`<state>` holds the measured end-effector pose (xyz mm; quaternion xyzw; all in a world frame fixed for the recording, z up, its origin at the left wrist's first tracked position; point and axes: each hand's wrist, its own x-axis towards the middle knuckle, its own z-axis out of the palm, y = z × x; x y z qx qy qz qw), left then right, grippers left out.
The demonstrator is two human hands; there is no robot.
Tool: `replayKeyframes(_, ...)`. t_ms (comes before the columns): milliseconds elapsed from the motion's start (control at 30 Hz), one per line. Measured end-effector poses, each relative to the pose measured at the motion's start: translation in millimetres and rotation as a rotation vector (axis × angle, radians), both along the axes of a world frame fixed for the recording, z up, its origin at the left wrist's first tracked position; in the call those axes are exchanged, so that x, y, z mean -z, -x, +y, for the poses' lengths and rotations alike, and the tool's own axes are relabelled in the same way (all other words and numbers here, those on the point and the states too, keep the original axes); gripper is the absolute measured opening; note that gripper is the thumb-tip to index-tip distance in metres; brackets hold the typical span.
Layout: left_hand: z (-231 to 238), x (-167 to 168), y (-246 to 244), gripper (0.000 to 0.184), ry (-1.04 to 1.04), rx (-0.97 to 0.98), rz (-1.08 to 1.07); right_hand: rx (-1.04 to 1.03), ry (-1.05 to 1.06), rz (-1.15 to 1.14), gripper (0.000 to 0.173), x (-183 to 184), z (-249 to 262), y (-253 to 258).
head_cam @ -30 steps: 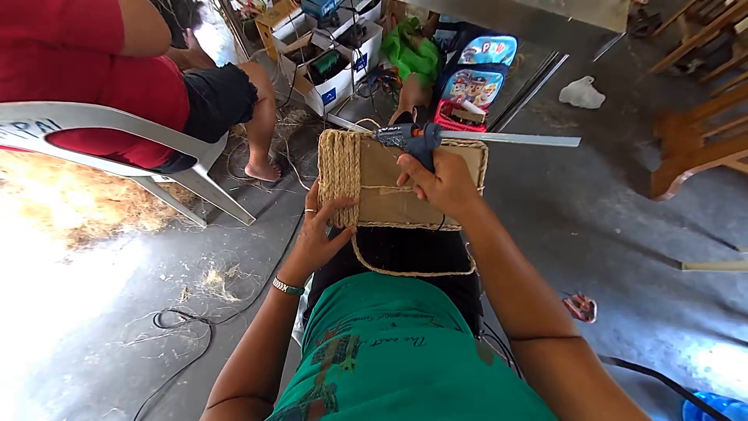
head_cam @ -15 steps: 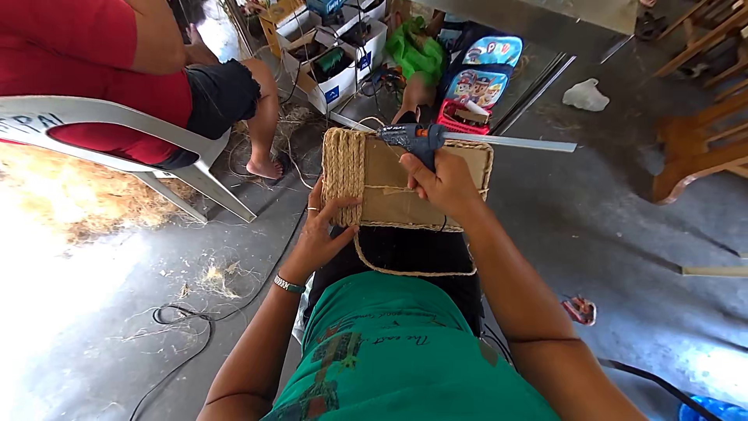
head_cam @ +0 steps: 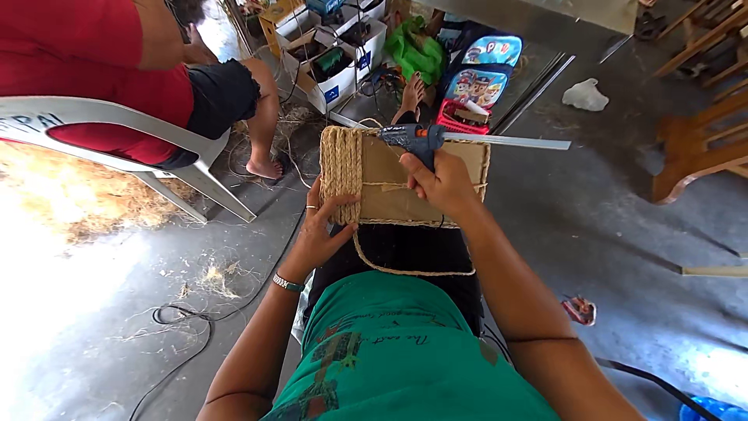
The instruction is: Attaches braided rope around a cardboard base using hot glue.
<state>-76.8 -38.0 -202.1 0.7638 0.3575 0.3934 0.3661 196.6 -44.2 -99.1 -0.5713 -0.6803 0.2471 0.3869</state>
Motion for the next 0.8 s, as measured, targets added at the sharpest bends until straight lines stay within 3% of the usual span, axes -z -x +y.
replayKeyframes(267,0,-4,0,0.056,-0.013,0.012,0.001,0.019,0.022,0.021,0.043,5,-9,1)
replayKeyframes(633,-4,-6,1,0.056,0.005,0.005,0.002,-0.068,0.100,-0.016,0.043,29,-58,3)
replayKeyframes(800,-9,-8,0,0.056,-0.009,-0.007,0.026,-0.027,0.084,-0.014,0.043,26,-54,3)
